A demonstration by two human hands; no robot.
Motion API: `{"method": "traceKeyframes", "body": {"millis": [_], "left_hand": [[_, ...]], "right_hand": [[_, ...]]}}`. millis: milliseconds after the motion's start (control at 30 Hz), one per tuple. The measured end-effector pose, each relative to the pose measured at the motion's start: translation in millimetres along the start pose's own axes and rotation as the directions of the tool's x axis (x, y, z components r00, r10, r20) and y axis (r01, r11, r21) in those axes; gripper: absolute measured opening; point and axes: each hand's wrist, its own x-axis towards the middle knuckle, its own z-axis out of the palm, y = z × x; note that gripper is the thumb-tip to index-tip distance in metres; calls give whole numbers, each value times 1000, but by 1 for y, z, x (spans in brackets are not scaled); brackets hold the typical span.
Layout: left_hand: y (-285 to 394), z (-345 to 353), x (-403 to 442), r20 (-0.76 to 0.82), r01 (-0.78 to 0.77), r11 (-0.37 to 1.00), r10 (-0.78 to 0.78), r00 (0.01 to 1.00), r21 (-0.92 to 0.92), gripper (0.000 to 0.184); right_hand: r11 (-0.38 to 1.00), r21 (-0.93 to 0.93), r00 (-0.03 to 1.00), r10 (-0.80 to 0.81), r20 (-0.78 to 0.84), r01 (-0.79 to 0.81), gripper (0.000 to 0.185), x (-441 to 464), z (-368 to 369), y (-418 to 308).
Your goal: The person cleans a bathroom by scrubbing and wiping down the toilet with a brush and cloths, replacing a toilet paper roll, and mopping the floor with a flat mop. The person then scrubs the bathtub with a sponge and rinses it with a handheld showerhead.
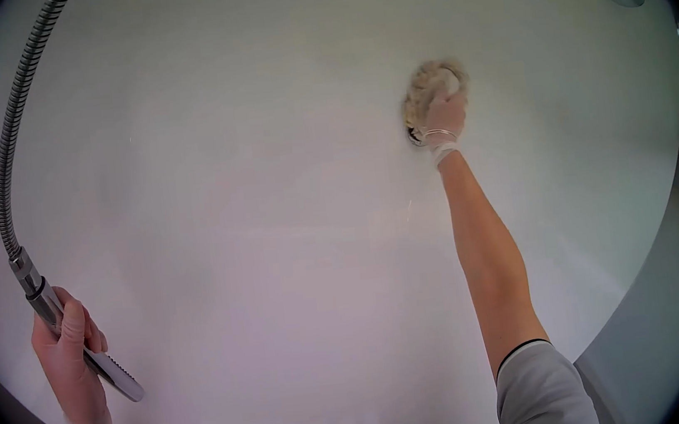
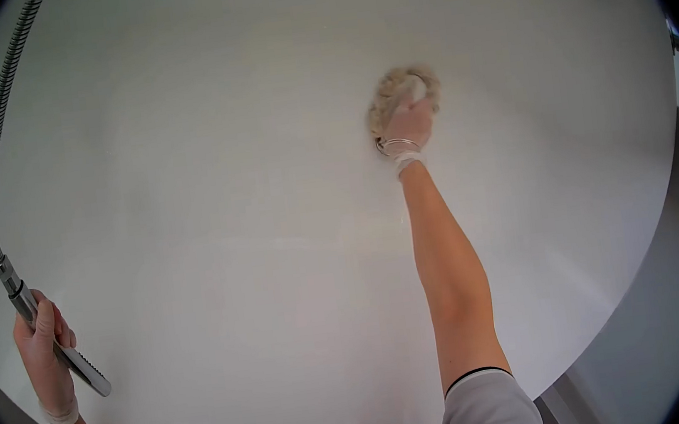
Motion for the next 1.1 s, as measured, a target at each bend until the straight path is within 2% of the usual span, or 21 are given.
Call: {"method": "traceKeyframes", "body": {"millis": [33,67,100,133,200,267,300,333,367,400,433,500,600,700,800,867,900,933,967,1067,1100], "left_hand": [[-2,-2,1,-16,-6,1000,6,1000,27,25],[-3,-7,2,-17,-4,1000,4,1000,26,25],[-11,-10,4,-7,-7,997,7,1000,78,25],[-17,-16,10,1,-24,991,24,1000,129,24],[-19,-27,16,20,-59,985,57,998,159,24],[-24,-31,18,31,-43,987,38,999,154,24],[-18,-28,15,12,-40,989,39,999,141,23],[-16,-26,11,0,-31,990,32,1000,137,23],[-13,-25,10,10,-35,996,35,999,83,23],[-11,-25,8,20,-39,999,38,999,30,23],[-8,-25,7,54,-64,997,62,997,41,24],[-9,-21,3,16,-78,995,77,997,60,24],[-8,-15,2,-52,-73,992,79,995,107,23],[15,2,-2,-118,-30,995,41,992,98,18],[17,12,-6,-110,-63,983,83,991,174,18],[22,7,-7,-124,-53,987,72,990,150,18],[23,3,-6,-95,-48,988,63,993,144,19],[18,0,-4,-65,-50,990,59,996,132,19],[13,-2,-3,-86,-68,994,75,993,82,17],[-24,7,18,-130,-145,979,163,978,140,14],[-40,8,21,-102,-216,955,240,965,203,14]], "right_hand": [[933,-113,937,-331,110,342,30,-43,12,-25],[922,-92,890,-331,314,376,29,-97,21,-45],[843,100,792,-532,299,528,22,-150,28,-45],[727,186,642,-677,360,661,15,-188,21,-45],[470,123,254,-657,710,874,14,-208,7,-27],[455,158,291,-761,579,876,11,-149,-7,-9],[534,53,485,-800,353,844,18,-98,-4,7],[781,-145,777,-545,315,607,24,-45,-6,13],[957,-92,948,-252,193,274,30,-1,-15,1],[993,-98,997,-60,42,64,33,35,-9,13],[993,-95,997,-63,49,67,33,36,-1,9],[940,-241,963,-199,183,240,30,28,33,-19],[997,-75,994,0,107,8,30,-42,92,-126],[872,33,845,-482,233,489,23,-98,108,-203],[536,37,495,-803,332,844,15,-138,106,-185],[382,320,294,-911,290,867,16,-155,85,-143],[342,351,159,-875,458,872,18,-165,80,-116],[290,378,104,-891,442,879,19,-181,90,-73],[248,368,-60,-753,655,896,21,-185,72,-52],[251,328,-73,-684,726,911,23,-190,72,-39],[343,255,75,-716,694,904,23,-184,89,-58]]}}
